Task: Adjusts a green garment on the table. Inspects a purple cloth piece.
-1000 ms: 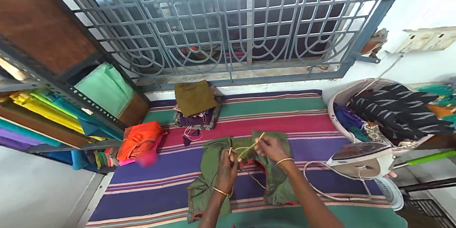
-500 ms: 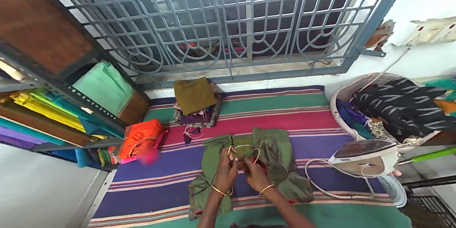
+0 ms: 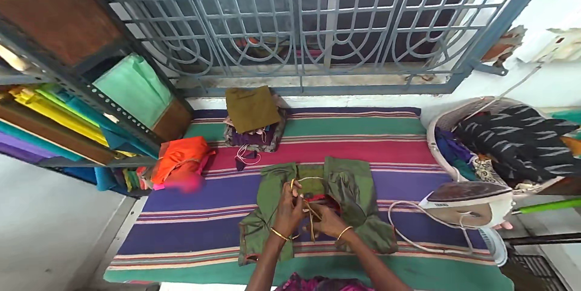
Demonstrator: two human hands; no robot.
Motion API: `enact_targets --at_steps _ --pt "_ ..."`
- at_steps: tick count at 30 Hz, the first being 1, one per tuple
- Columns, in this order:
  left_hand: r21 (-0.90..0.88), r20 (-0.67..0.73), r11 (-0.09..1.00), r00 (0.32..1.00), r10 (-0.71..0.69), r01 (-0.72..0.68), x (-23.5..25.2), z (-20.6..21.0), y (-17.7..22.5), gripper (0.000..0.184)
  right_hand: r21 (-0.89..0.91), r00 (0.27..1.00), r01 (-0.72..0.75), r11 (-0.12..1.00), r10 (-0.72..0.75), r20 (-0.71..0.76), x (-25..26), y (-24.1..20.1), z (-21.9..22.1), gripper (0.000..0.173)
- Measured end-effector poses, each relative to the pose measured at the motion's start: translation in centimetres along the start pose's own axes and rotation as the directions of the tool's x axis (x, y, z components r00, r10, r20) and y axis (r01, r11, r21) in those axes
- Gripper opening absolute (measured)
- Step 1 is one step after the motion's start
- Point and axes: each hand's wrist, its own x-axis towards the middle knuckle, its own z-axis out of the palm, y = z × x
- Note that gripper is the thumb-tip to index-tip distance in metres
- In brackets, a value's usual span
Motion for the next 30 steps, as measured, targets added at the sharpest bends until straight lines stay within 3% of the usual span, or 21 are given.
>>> enact_targets --at_steps 3,6,8,10,13,15,17,19,22,24,26,28,30 --pt "-0.015 -0.042 1.0 0.999 0.007 -0.007 0.1 0.0 -1.1 0.024 -0.025 0.992 0.12 0.992 -0.121 -0.044 -0.5 -0.3 -0.9 0.076" --pt "0.018 -0.066 1.0 0.998 -0.005 0.006 0.1 -0.2 -2.8 0.018 0.287 0.916 0.373 0.882 -0.302 -0.264 -1.6 0.5 -2.2 0.076" --pt "0.018 -0.056 0.998 0.996 -0.064 0.065 -0.3 -0.2 -3.5 0.026 0.582 0.876 0.453 0.675 -0.215 -0.432 -3.5 0.0 -3.1 0.063" --pt "-0.018 -0.025 0.992 0.991 -0.128 0.128 -0.6 -0.1 -4.0 0.029 0.718 0.838 0.472 0.511 -0.007 -0.546 -5.5 -0.3 -4.5 0.05" --pt "-0.036 -0.023 0.981 0.982 -0.189 0.188 -1.2 -0.3 -5.4 0.03 0.719 0.746 0.425 0.55 0.236 -0.622 -8.1 1.5 -6.9 0.054" --pt "0.042 -0.088 0.973 0.971 -0.222 0.226 -1.6 -0.9 -7.6 0.029 0.637 0.719 0.333 0.695 0.251 -0.649 -9.9 4.3 -8.3 0.052" --pt "0.127 -0.167 0.952 0.952 -0.258 0.28 -2.3 -2.1 -9.9 0.028 0.509 0.711 0.11 0.854 0.291 -0.641 -11.9 7.6 -9.7 0.05" --pt "0.198 -0.235 0.912 0.92 -0.313 0.36 -3.1 -3.6 -12.0 0.026 0.449 0.671 -0.118 0.886 0.404 -0.621 -13.5 10.7 -10.6 0.049" --pt "0.235 -0.315 0.82 0.839 -0.444 0.522 -4.6 -5.4 -15.0 0.029 0.377 0.584 -0.43 0.821 0.571 -0.577 -15.2 13.8 -11.1 0.055" --pt "0.237 -0.341 0.741 0.768 -0.542 0.628 -5.4 -6.0 -15.5 0.038 0.192 0.63 -0.601 0.776 0.608 -0.483 -16.3 14.7 -11.5 0.051" --pt "0.252 -0.437 0.69 0.716 -0.545 0.679 -6.1 -5.7 -14.7 0.056 -0.127 0.679 -0.71 0.692 0.626 -0.384 -16.6 14.3 -12.3 0.053" --pt "0.363 -0.511 0.692 0.754 -0.412 0.624 -6.6 -4.6 -13.1 0.065 -0.316 0.622 -0.783 0.536 0.659 -0.423 -16.2 10.7 -11.8 0.064" --pt "0.53 -0.396 0.721 0.882 -0.256 0.447 -6.6 -3.0 -11.8 0.058 -0.341 0.573 -0.819 0.462 0.617 -0.54 -14.8 5.5 -10.1 0.066"
